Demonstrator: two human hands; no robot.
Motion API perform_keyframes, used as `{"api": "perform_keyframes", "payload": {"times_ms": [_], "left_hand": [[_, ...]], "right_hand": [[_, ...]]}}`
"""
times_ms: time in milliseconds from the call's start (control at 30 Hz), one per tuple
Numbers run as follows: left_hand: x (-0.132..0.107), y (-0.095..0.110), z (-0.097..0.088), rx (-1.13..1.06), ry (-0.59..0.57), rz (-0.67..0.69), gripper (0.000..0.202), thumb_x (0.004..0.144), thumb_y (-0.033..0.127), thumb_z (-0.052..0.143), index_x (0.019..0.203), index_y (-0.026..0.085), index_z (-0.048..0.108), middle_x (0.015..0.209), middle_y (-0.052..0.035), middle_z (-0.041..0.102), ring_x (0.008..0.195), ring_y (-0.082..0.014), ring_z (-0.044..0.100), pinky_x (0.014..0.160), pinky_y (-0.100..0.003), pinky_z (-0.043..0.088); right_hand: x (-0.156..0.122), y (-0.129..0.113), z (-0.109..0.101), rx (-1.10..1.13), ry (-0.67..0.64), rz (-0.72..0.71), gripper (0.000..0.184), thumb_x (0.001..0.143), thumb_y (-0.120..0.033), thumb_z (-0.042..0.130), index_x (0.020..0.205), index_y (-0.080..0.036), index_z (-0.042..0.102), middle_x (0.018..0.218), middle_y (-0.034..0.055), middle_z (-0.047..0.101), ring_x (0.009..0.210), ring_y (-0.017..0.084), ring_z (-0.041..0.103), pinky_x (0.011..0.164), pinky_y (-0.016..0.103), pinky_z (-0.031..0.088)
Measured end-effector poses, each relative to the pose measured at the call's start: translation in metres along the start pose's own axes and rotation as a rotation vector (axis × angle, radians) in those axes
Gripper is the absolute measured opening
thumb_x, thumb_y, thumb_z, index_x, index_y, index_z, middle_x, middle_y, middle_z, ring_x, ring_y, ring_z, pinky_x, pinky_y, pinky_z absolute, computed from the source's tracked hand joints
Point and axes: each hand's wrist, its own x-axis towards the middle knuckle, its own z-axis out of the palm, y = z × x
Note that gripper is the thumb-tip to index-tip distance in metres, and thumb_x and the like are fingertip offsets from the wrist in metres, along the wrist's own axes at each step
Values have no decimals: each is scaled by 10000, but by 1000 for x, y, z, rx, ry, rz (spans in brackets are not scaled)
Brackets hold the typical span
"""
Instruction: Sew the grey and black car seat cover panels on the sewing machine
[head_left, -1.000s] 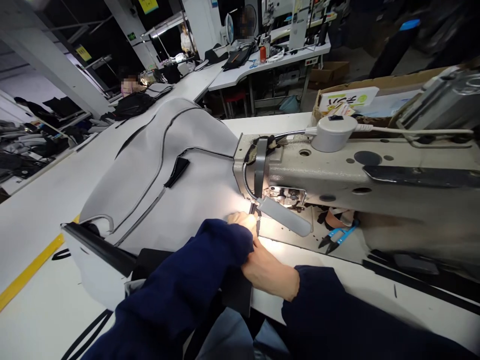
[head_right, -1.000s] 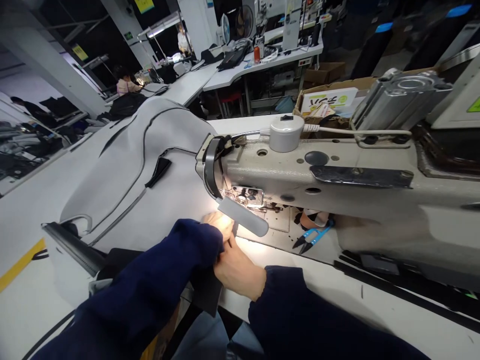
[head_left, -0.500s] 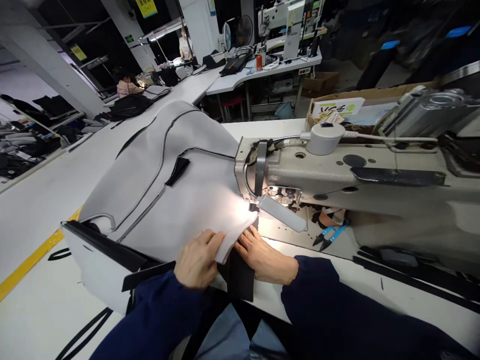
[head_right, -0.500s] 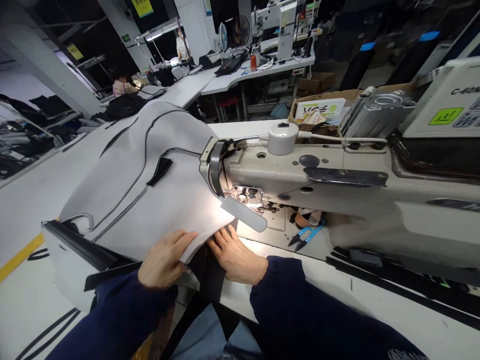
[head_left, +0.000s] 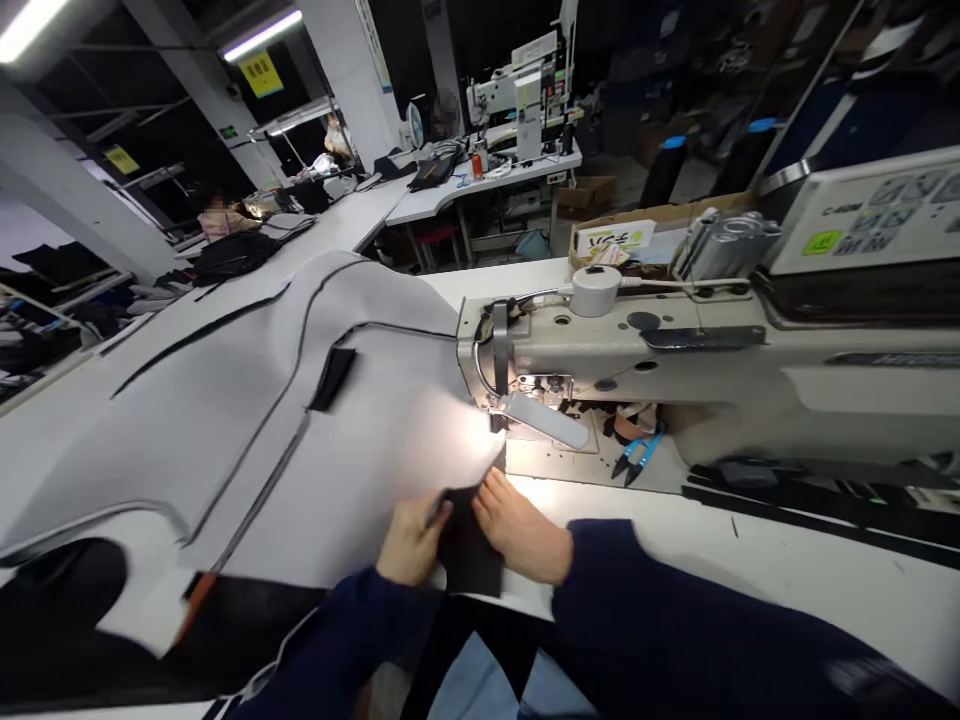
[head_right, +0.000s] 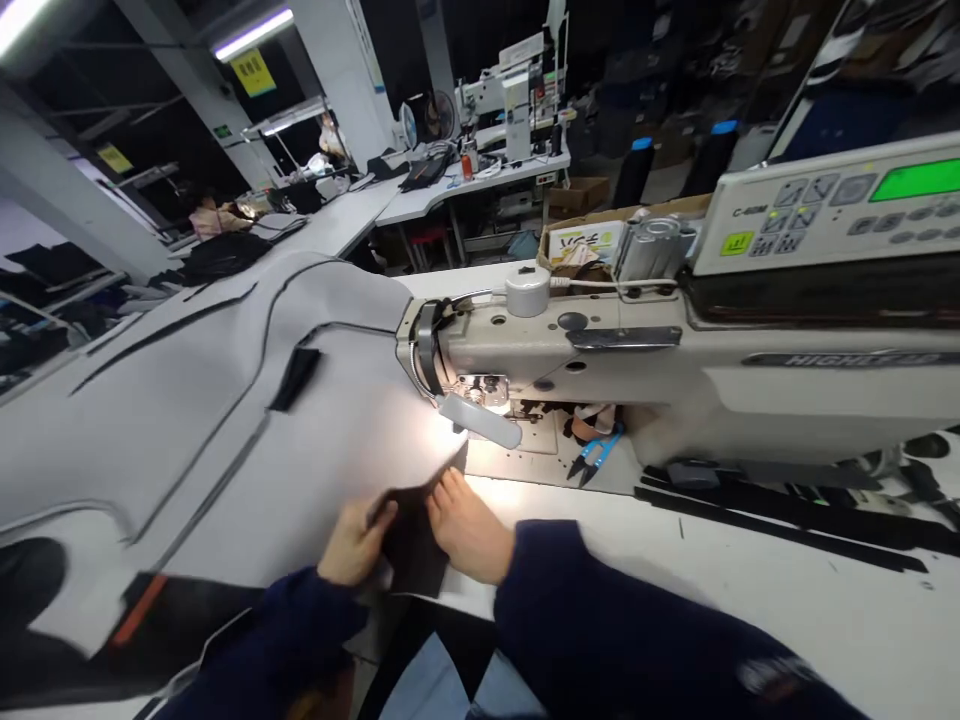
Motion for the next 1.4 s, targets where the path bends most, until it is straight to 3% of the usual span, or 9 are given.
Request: {"api": "perform_keyframes", "payload": {"times_ms": [133,233,433,567,700,900,1133,1267,1400], "left_hand": [[-3,-23,-11,114,-193,83,326,931,379,385,746,175,559,675,-9,592,613,-128,532,599,-246,368],[1,-16,-10,122,-325,145,126,856,287,529,877,189,607,786,0,606,686,-119,547,630,-225,386],[21,2,-20,-16,-458,246,378,852,311,553,1225,252,573,1228,-43,500,894,-141,560,809,-246,470],[58,14,5,326,-290,213,426,978,300,293,1374,252,442,1461,-44,356,1154,-196,502,954,-316,449],[73,15,35,712,-126,94,512,970,391,290,1440,199,358,1489,-88,335,1055,-254,546,804,-364,511],[67,10,43,714,-66,108,486,981,378,246,1380,172,433,1470,-70,378,1052,-227,579,816,-338,516],[85,15,55,665,-66,55,474,986,324,230,1339,121,472,1411,-153,440,1044,-225,604,841,-317,502],[67,22,42,540,-130,131,472,970,419,321,1321,154,492,1456,-118,388,1177,-257,502,982,-386,426],[21,14,8,330,-450,355,653,893,525,472,1455,240,300,1534,-62,245,1364,-280,286,1132,-508,224]], "right_hand": [[-17,0,1,44,-326,-111,293,871,-87,433,1017,-18,677,1061,200,650,1096,271,566,998,476,439],[-22,-8,3,1,-445,-112,256,843,-83,494,1018,-13,667,1030,211,641,1077,314,558,1042,531,372],[-23,-15,-1,-5,-553,-199,195,834,-144,525,914,-92,695,942,152,659,1012,330,570,996,571,366],[-21,-14,-3,-47,-571,-207,227,825,-140,519,946,-65,695,965,193,657,1045,376,559,982,609,347],[-18,-14,-6,-64,-532,-160,257,824,-127,525,996,-6,674,1007,234,645,1065,369,557,998,597,345],[-22,-15,-3,-71,-554,-128,307,824,-154,538,1058,-2,664,1077,243,633,1121,388,530,1016,592,331],[-18,-12,-13,-61,-702,-125,178,774,-97,561,828,-54,725,951,227,666,1098,409,533,1025,627,289],[-22,-35,-26,2,-733,-221,180,761,-130,572,834,-79,729,835,204,677,929,393,596,946,652,349],[-33,-58,-26,54,-594,-131,249,761,-176,592,953,-82,717,1019,204,669,1019,389,585,953,623,373]]}}
